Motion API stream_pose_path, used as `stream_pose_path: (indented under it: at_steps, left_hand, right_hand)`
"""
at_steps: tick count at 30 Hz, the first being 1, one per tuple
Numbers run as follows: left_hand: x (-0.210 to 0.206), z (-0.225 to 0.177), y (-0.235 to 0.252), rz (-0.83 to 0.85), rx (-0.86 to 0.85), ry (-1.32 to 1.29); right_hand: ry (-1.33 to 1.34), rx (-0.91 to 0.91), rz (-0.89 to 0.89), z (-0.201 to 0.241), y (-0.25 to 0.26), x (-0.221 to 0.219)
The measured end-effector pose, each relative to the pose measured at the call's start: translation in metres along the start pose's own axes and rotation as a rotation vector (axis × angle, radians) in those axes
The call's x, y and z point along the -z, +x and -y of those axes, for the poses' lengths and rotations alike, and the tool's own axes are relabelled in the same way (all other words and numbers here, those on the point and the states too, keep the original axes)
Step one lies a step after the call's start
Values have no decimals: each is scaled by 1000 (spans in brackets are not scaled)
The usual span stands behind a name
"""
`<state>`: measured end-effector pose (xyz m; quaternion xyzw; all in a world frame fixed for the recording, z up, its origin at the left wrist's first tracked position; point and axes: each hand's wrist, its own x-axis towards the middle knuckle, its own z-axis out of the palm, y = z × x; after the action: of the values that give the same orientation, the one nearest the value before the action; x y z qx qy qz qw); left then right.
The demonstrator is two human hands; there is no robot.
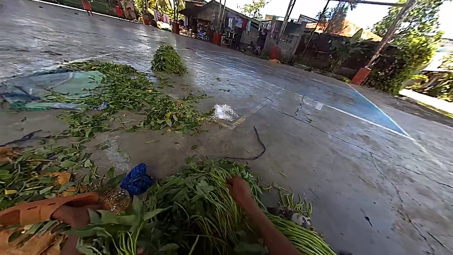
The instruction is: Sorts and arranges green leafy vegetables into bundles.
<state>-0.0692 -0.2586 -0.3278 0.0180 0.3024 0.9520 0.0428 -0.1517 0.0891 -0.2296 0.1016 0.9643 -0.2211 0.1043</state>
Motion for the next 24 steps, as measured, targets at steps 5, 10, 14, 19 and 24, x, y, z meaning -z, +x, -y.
stream_pose_path:
  at_steps: [5,10,14,19,24]
  left_hand:
    - [25,38,-35,-24,35,26]
    - [11,43,-34,-235,60,62]
    - [8,52,-31,-261,34,152]
    - [5,49,-12,-24,-124,255]
    - [-107,-22,1,-194,-111,574]
  right_hand:
    - [157,65,-97,6,-4,-3]
    - [493,209,-87,23,-18,-21]
    - [508,322,94,56,-47,-58]
    - [440,527,250,87,-82,-109]
    - [405,594,261,87,-96,-131]
